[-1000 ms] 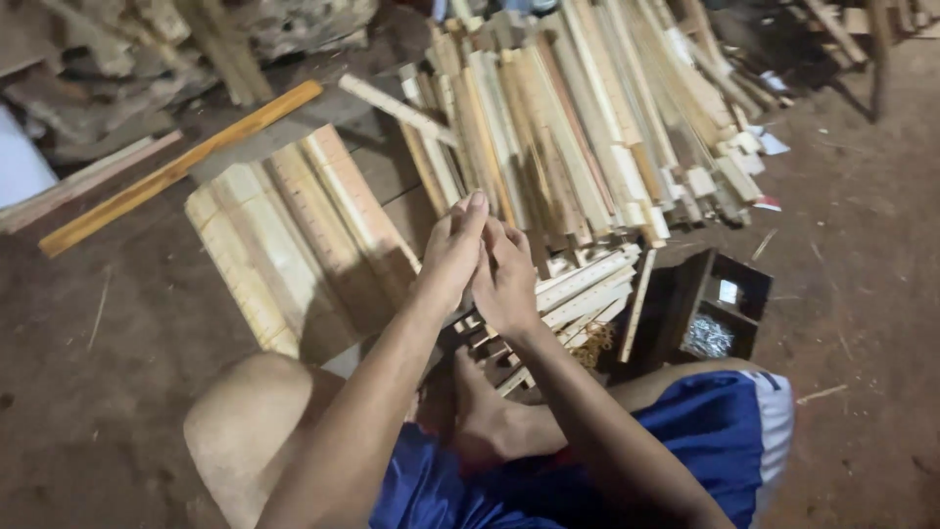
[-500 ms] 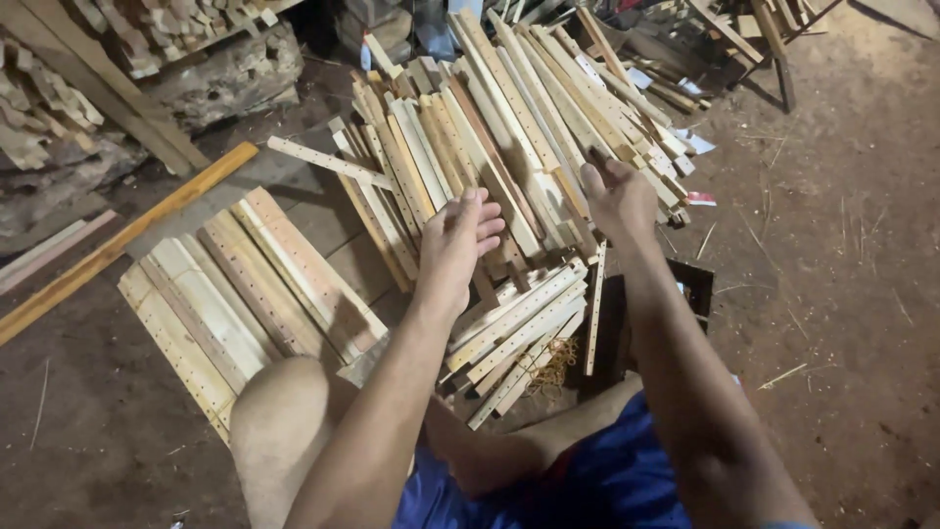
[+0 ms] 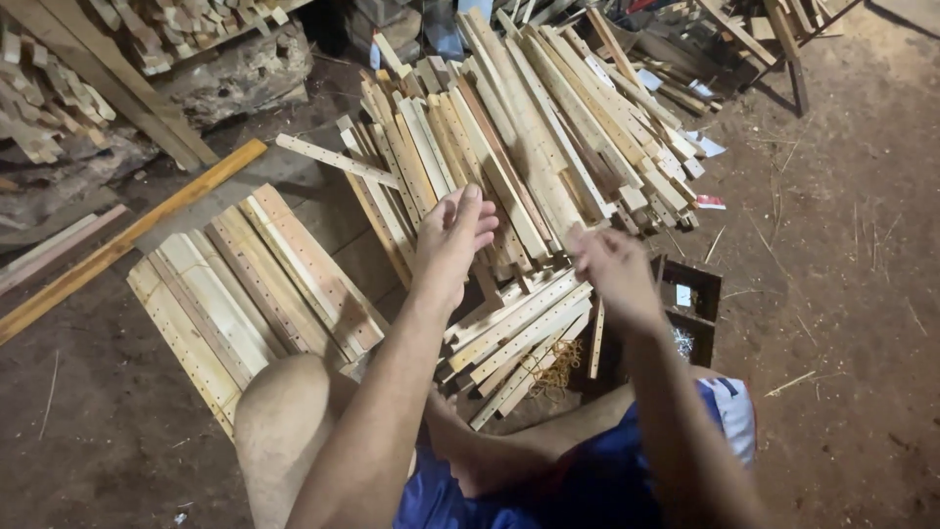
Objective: Organizing and bundling thin wooden slats by hand on a workshop floor.
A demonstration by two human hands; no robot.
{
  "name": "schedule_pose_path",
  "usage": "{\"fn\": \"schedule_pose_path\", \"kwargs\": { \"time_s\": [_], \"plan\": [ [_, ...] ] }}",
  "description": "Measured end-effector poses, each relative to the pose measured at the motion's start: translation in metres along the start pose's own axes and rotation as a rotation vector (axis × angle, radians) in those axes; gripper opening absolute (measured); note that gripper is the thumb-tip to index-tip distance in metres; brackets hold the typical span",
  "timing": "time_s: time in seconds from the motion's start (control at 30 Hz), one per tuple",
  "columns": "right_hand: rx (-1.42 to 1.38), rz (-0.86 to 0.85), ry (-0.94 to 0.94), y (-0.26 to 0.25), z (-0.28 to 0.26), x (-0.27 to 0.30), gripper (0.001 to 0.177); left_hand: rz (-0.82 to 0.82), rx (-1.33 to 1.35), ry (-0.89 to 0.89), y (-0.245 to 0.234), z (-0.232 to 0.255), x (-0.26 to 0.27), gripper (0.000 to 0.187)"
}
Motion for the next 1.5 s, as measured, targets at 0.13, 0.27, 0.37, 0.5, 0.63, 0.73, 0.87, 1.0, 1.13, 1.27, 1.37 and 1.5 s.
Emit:
{"fn": "schedule_pose_path", "kwargs": {
  "time_s": [0.13, 0.27, 0.37, 0.5, 0.63, 0.73, 0.87, 1.0, 1.13, 1.27, 1.37, 1.5],
  "plan": [
    [-0.073, -0.236, 0.066, 0.039, 0.04, 0.054, 0.021, -0.026, -0.031, 0.041, 0.008, 0.01, 0.005, 0.091],
    [0.187, -0.093, -0.134, 0.013, 0.071, 0.002, 0.027, 0.084, 0.205, 0.02, -0.014, -0.014, -0.014, 0.066],
    [0.573, 0.172, -0.356, -0.015, 0.046, -0.06, 0.022, 0.096, 0.236, 0.031, -0.016, 0.009, 0.006, 0.057],
    [0.811, 0.123, -0.333, -0.016, 0.034, -0.122, 0.027, 0.076, 0.299, -0.007, -0.015, 0.015, 0.012, 0.052],
    [1.009, -0.015, -0.196, -0.022, 0.077, -0.169, 0.026, 0.071, 0.351, -0.06, -0.02, 0.012, 0.013, 0.046],
    [0.963, 0.069, -0.14, -0.034, 0.083, -0.174, 0.024, 0.0, 0.368, -0.102, -0.019, 0.007, 0.014, 0.051],
    [0.139, 0.075, -0.075, -0.025, 0.033, -0.107, 0.038, -0.054, 0.383, -0.103, -0.018, -0.003, 0.002, 0.052],
    [-0.194, -0.043, 0.144, 0.001, 0.02, -0.035, 0.04, 0.019, 0.378, -0.076, -0.02, -0.014, -0.007, 0.052],
    [-0.376, -0.163, 0.123, 0.038, 0.049, 0.02, 0.049, 0.105, 0.327, -0.069, -0.021, -0.012, 0.0, 0.05],
    [-0.514, -0.269, 0.151, 0.074, 0.114, 0.054, 0.047, 0.156, 0.145, 0.06, -0.028, -0.025, -0.003, 0.054],
    [-0.423, -0.355, 0.197, 0.094, 0.094, 0.08, 0.05, 0.121, 0.084, 0.115, -0.027, -0.029, 0.005, 0.054],
    [-0.311, -0.502, 0.199, 0.114, 0.065, 0.1, 0.049, 0.058, 0.084, 0.086, -0.034, -0.031, 0.015, 0.051]
  ]
}}
Point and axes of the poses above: each hand's wrist, its own x-axis away from the middle knuckle, its own y-axis out of the palm, z = x × y, the point moved 6 cm from there along -x, towards the middle knuckle, and after that the axes turned 4 degrees about -y, right-handed, at the moved point
